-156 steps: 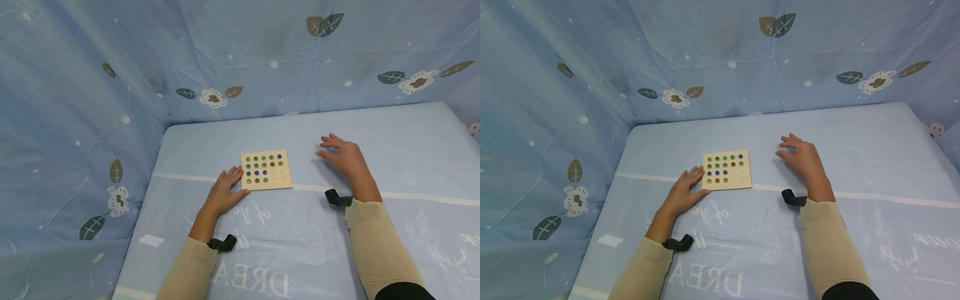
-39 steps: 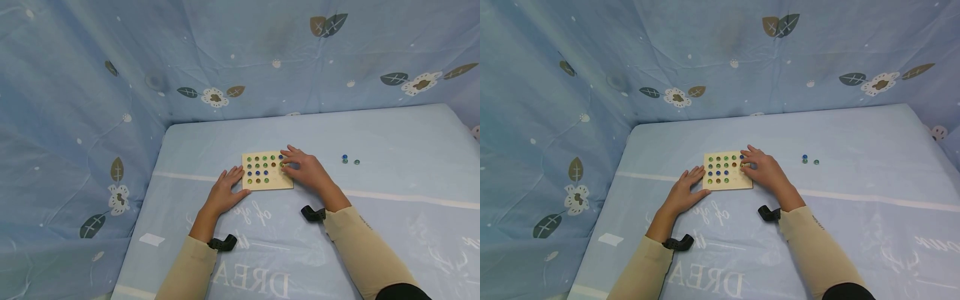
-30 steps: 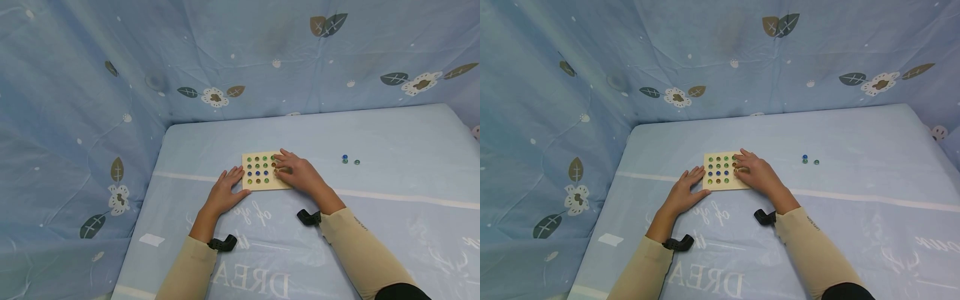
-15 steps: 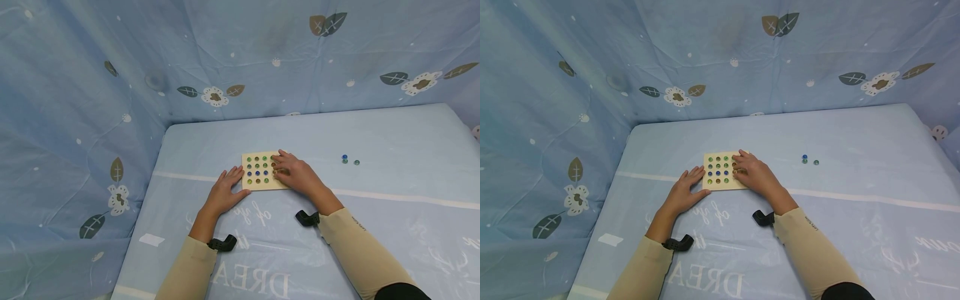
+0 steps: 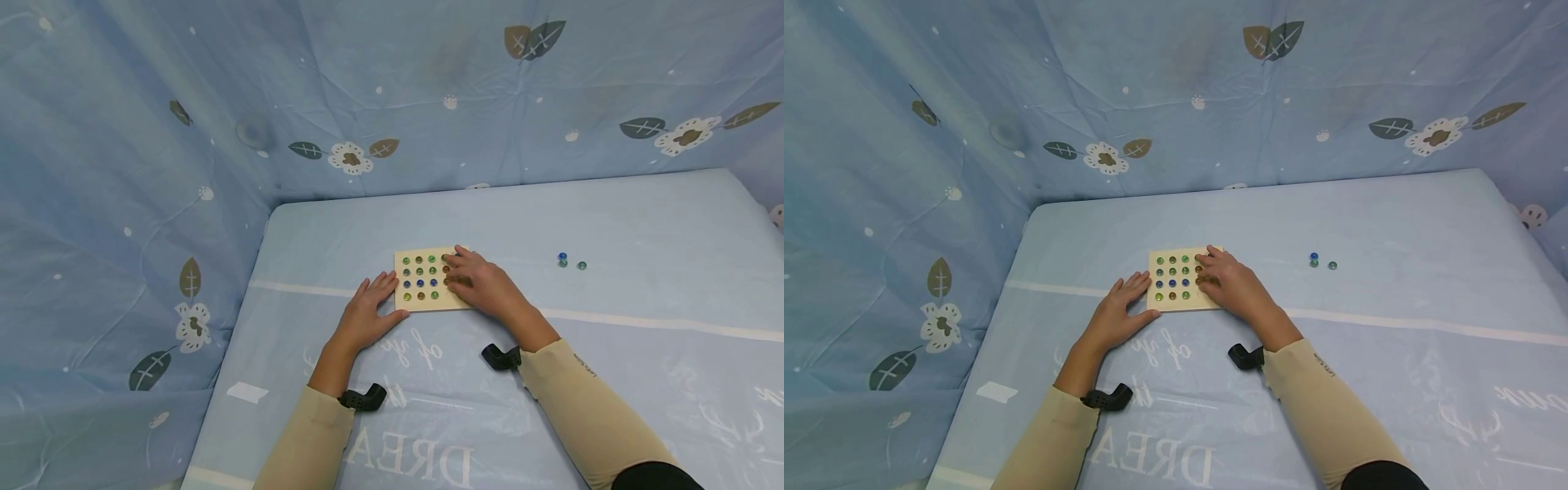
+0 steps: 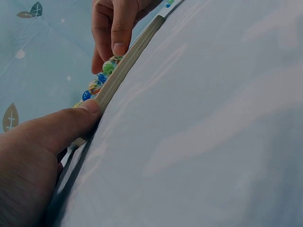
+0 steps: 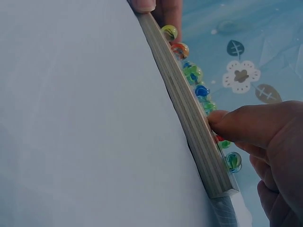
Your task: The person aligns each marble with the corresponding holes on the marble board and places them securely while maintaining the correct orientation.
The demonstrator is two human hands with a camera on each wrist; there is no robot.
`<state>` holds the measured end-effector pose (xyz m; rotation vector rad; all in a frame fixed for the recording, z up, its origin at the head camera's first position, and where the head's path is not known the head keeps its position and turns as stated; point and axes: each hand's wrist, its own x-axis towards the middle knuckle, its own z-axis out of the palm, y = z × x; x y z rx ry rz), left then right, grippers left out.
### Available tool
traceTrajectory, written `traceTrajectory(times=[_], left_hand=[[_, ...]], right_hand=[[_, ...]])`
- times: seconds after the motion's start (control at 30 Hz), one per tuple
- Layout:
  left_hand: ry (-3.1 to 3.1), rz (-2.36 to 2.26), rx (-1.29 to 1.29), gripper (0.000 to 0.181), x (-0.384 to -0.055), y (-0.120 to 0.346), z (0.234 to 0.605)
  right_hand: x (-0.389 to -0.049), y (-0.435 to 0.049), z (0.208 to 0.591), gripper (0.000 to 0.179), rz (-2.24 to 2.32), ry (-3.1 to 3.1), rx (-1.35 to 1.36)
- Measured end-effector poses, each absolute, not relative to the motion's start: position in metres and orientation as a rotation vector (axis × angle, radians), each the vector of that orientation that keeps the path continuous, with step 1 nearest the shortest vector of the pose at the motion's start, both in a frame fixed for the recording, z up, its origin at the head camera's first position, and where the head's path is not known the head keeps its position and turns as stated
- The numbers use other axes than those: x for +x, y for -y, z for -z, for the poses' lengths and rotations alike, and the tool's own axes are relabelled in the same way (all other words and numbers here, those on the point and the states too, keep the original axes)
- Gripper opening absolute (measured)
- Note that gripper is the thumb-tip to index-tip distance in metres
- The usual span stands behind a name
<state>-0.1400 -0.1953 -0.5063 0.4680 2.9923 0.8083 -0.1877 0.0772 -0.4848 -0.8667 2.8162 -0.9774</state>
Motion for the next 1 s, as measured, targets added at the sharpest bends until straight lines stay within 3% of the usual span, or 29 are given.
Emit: traceTrajectory(times=[1.0], left_hand=[[-2.999, -0.799, 0.47, 0.076, -0.1412, 0.195, 0.5062]], right_hand=[[-0.1896, -0.0775, 0.4859, 0.021, 1.048, -2.829, -0.932]])
